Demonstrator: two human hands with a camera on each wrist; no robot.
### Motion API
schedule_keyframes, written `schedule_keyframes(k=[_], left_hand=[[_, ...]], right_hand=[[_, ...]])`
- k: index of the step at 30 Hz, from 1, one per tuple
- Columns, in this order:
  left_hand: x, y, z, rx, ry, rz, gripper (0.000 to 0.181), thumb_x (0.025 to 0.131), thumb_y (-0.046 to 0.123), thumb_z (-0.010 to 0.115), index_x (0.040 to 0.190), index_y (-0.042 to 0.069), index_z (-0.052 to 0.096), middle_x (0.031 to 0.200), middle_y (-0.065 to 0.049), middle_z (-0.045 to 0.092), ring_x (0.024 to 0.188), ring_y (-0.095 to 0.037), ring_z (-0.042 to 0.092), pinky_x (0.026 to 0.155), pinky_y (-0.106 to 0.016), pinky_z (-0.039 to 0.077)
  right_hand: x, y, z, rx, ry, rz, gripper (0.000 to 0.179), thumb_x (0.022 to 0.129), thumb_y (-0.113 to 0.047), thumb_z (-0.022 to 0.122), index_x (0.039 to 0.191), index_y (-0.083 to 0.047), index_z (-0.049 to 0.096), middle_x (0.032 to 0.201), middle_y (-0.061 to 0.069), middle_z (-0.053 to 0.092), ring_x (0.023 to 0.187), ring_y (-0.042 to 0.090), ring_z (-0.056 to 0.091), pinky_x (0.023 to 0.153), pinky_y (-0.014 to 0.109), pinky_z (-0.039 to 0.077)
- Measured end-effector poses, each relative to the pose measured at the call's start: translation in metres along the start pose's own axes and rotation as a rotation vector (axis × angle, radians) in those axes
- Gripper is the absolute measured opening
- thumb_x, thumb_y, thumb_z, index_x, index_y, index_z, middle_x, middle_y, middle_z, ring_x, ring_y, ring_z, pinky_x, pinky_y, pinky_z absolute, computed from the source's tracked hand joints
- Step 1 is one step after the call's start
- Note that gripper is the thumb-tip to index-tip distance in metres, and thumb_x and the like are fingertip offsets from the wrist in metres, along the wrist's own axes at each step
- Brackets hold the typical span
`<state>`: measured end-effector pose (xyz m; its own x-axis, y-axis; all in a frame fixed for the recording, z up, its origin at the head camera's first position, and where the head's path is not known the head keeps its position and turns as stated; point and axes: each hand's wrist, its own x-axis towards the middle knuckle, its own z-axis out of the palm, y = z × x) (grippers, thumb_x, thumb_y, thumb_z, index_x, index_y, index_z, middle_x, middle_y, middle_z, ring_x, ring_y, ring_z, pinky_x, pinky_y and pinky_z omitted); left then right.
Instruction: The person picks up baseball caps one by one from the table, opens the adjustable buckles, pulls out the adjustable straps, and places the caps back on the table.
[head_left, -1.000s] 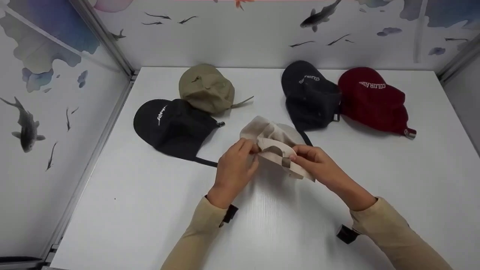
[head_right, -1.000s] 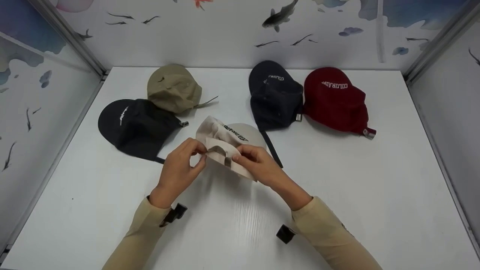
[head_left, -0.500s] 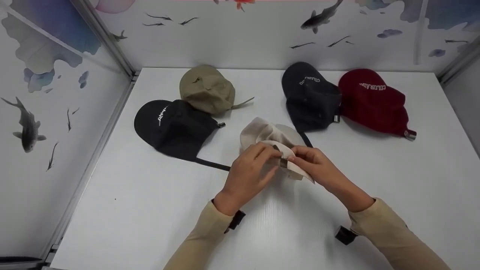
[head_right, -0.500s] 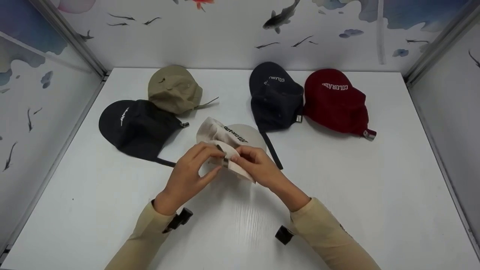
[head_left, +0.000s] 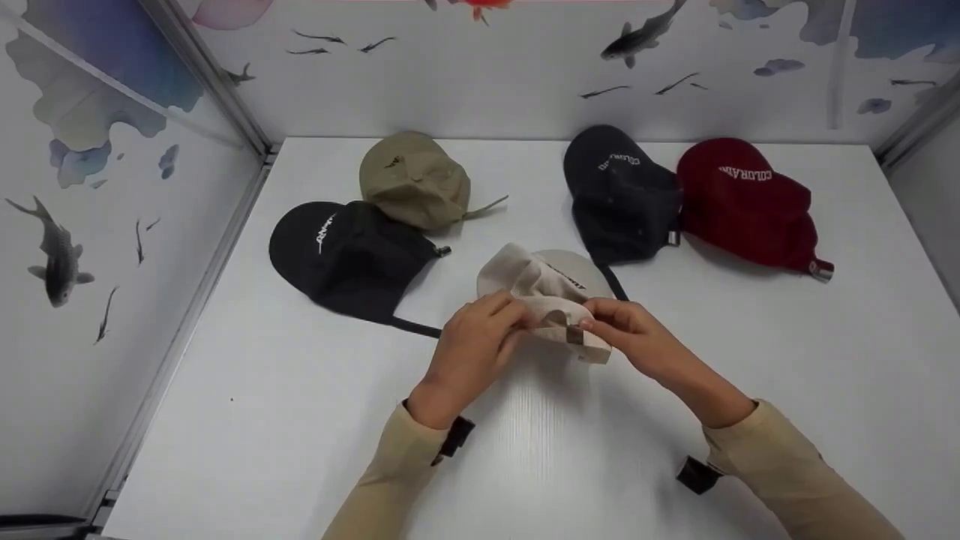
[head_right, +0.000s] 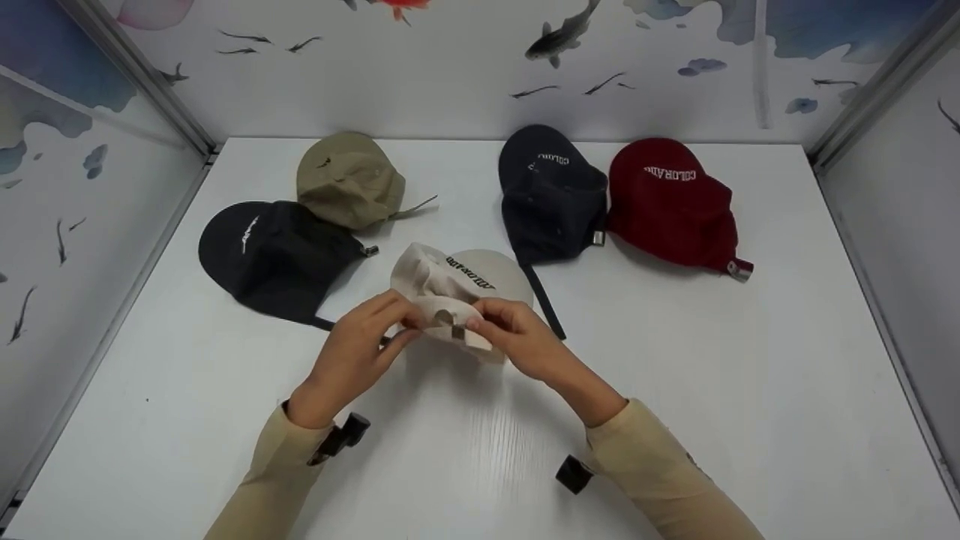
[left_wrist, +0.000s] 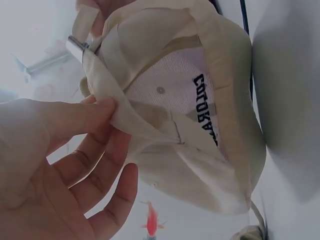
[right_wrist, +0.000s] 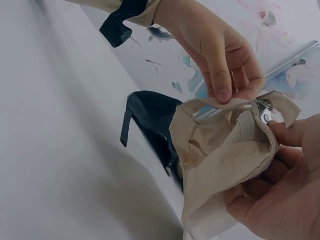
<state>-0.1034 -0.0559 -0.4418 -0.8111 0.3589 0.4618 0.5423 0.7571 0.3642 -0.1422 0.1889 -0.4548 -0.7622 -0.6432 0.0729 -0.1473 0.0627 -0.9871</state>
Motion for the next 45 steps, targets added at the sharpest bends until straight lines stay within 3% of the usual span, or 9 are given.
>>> schedule_keyframes(k=[9,14,18,21,25,31,34,38,45], left_hand=[[-0.003,-0.019,-0.017,0.031,-0.025,-0.061,0.013,0.088,0.016,0.076,0.089,0.017,0.063,0.089,0.002,0.060,0.080,-0.014,0.060,0.069,-0.027,0.053],[-0.003,-0.028,-0.025,0.055,-0.054,-0.105,0.014,0.089,0.016,0.075,0.090,0.017,0.061,0.089,0.003,0.059,0.081,-0.013,0.062,0.068,-0.027,0.053],[-0.006,-0.037,-0.031,0.025,-0.038,-0.137,0.016,0.089,0.010,0.075,0.092,0.016,0.061,0.090,0.002,0.061,0.086,-0.013,0.065,0.072,-0.027,0.055],[-0.004,-0.037,-0.035,-0.010,-0.020,-0.134,0.016,0.090,0.007,0.073,0.098,0.015,0.061,0.094,0.002,0.063,0.090,-0.013,0.066,0.077,-0.027,0.055],[0.008,-0.030,-0.039,-0.032,-0.013,-0.122,0.016,0.093,0.011,0.070,0.107,0.015,0.063,0.104,0.001,0.065,0.097,-0.015,0.066,0.083,-0.028,0.055],[0.032,-0.018,-0.035,-0.011,-0.026,-0.030,0.017,0.097,0.015,0.065,0.114,0.016,0.066,0.117,-0.001,0.066,0.108,-0.021,0.062,0.094,-0.033,0.051],[0.045,-0.012,-0.032,0.000,-0.076,-0.004,0.020,0.102,0.019,0.058,0.120,0.017,0.066,0.127,-0.001,0.065,0.117,-0.023,0.060,0.102,-0.037,0.048],[0.058,-0.005,-0.029,0.043,-0.203,-0.020,0.028,0.106,0.027,0.048,0.129,0.021,0.063,0.128,0.001,0.066,0.122,-0.023,0.059,0.103,-0.042,0.047],[0.068,-0.002,-0.031,0.066,-0.350,-0.029,0.023,0.104,0.028,0.053,0.121,0.025,0.068,0.113,0.002,0.071,0.110,-0.023,0.063,0.097,-0.045,0.047]], right_hand=[[-0.005,-0.003,-0.006,0.003,-0.025,0.010,0.019,0.104,-0.005,0.046,0.102,0.011,0.055,0.092,-0.014,0.062,0.083,0.000,0.056,0.072,0.018,0.049],[-0.007,-0.005,-0.008,0.018,0.001,0.001,0.013,0.104,-0.004,0.046,0.101,0.001,0.058,0.093,-0.012,0.061,0.086,0.001,0.056,0.076,0.019,0.049],[-0.009,-0.007,-0.013,0.045,0.007,-0.028,0.016,0.103,-0.002,0.046,0.100,-0.008,0.060,0.093,-0.012,0.061,0.088,0.001,0.057,0.078,0.019,0.049],[-0.009,-0.007,-0.014,0.048,-0.024,-0.049,0.018,0.104,-0.001,0.044,0.102,-0.008,0.061,0.096,-0.013,0.063,0.089,0.001,0.058,0.078,0.019,0.050],[-0.009,-0.005,-0.012,0.030,-0.063,-0.058,0.017,0.104,-0.001,0.043,0.103,0.003,0.059,0.095,-0.013,0.062,0.088,0.000,0.057,0.078,0.019,0.051],[-0.009,-0.004,-0.009,0.000,-0.091,-0.059,0.019,0.104,0.000,0.043,0.100,0.015,0.053,0.091,-0.013,0.059,0.083,0.000,0.055,0.072,0.019,0.049],[-0.009,-0.005,-0.008,-0.013,-0.103,-0.047,0.019,0.104,-0.001,0.043,0.101,0.014,0.054,0.091,-0.013,0.060,0.082,0.000,0.056,0.070,0.019,0.049],[-0.011,-0.005,-0.007,-0.031,-0.116,-0.033,0.019,0.105,-0.002,0.043,0.103,0.013,0.054,0.091,-0.014,0.060,0.081,0.000,0.056,0.069,0.020,0.049],[-0.014,-0.007,-0.007,-0.037,-0.124,-0.007,0.020,0.105,-0.003,0.044,0.105,0.014,0.054,0.093,-0.014,0.060,0.083,0.000,0.058,0.072,0.020,0.051]])
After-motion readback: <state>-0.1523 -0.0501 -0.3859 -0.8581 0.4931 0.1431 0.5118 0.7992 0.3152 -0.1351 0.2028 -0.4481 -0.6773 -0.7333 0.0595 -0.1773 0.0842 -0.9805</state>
